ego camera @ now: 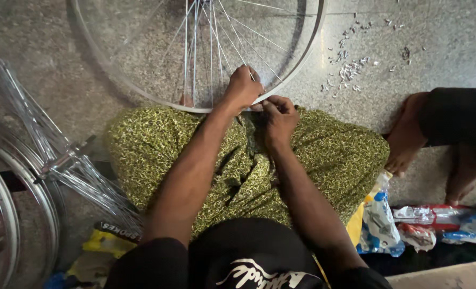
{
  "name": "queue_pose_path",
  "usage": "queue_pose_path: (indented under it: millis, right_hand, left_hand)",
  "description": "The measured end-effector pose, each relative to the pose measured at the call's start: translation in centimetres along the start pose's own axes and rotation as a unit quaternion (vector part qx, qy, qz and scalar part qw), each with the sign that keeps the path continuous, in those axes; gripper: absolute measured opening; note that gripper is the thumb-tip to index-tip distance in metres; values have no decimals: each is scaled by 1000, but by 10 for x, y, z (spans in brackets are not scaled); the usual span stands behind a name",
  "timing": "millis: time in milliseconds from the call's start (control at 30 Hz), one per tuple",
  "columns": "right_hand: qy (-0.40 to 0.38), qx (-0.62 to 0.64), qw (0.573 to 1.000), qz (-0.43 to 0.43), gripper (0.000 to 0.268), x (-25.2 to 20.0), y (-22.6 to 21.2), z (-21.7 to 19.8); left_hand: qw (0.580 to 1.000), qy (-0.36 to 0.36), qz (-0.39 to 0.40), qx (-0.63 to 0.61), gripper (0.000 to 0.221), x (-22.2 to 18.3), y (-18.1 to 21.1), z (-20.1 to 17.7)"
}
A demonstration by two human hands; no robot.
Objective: The person builds a bicycle wheel by inserting metal spokes into a hub and rim by hand while sitting on the floor.
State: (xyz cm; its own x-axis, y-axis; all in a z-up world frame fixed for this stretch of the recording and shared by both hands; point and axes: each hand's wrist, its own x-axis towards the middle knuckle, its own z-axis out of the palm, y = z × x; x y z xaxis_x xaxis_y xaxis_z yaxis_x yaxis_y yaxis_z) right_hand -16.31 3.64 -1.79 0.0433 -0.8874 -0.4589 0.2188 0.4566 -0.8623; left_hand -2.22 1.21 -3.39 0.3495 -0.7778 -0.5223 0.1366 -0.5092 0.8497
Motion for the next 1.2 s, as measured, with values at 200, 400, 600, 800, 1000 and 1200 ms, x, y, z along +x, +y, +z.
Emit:
queue_pose_path:
  millis: [200,400,600,800,1000,1200]
  right_hand:
    - [-23,-138,983,-120,14,26,23,-9]
    - [-12,-150,981,-122,14,18,46,-11]
    - [-10,-87,987,-133,18,39,45,-19]
    - [-26,-128,981,-141,18,42,39,-20]
    - [-16,-202,974,-99,18,39,17,-13]
    - [-75,-151,986,-16,10,37,8,-12]
  left_hand:
    - [997,62,47,18,39,11,-8,8]
    - [998,56,24,34,30,15,-24,9]
    - [994,78,56,45,25,20,-23,9]
    - [999,47,3,22,24,6,-2,5]
    - [999,21,-36,2,25,0,12,-2]
    - [984,48,54,165,32,-13,15,-10]
